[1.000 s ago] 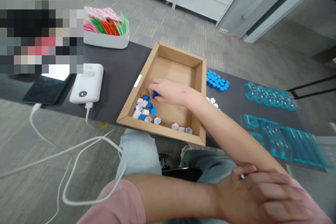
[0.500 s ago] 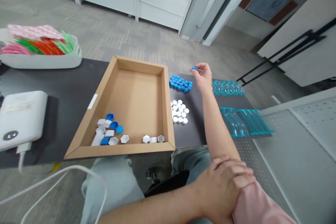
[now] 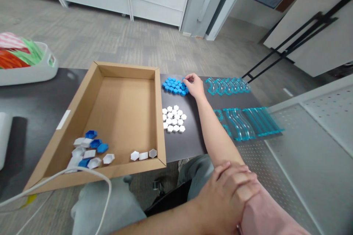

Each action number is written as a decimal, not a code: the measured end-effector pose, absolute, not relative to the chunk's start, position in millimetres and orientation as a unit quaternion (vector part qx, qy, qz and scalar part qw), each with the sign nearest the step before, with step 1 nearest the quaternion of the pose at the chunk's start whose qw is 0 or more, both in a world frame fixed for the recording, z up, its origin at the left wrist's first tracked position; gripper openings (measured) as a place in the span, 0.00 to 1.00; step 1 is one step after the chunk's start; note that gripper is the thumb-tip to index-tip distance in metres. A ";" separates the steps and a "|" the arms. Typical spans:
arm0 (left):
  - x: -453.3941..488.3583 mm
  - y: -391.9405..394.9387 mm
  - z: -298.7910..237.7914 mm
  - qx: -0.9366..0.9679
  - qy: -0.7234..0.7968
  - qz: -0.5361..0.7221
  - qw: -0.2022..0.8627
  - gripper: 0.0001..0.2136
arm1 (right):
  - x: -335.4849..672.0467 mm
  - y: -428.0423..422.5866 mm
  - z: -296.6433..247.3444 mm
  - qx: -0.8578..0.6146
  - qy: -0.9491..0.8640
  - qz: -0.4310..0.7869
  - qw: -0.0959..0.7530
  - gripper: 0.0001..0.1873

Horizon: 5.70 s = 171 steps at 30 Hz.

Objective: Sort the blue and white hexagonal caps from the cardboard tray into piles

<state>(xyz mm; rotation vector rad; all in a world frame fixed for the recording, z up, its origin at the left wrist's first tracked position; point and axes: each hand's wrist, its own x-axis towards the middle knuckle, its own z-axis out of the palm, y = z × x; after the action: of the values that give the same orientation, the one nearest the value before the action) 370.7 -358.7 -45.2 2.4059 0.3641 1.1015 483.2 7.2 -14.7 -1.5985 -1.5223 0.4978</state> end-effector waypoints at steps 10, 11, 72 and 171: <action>368.3 -358.2 -32.4 0.893 0.172 0.391 0.138 0.47 | 483.9 7.8 -17.6 -0.673 -0.605 0.196 0.377 0.06; 367.7 -357.7 -31.0 0.893 0.176 0.392 0.131 0.46 | 484.5 8.4 -18.6 -0.676 -0.605 0.196 0.372 0.06; 368.7 -336.1 -8.3 0.879 0.277 0.385 0.037 0.25 | 256.8 -143.5 56.1 -0.088 -0.973 0.213 -0.009 0.06; 375.8 -358.6 -35.9 0.931 0.165 0.317 0.074 0.27 | 431.7 -65.2 41.6 -0.415 -0.842 0.317 0.135 0.14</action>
<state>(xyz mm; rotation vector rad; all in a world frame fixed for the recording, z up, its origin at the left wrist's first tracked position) 375.8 -358.6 -35.9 2.7939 0.4960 0.9506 431.7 -65.2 41.6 -1.2038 -2.4390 0.9198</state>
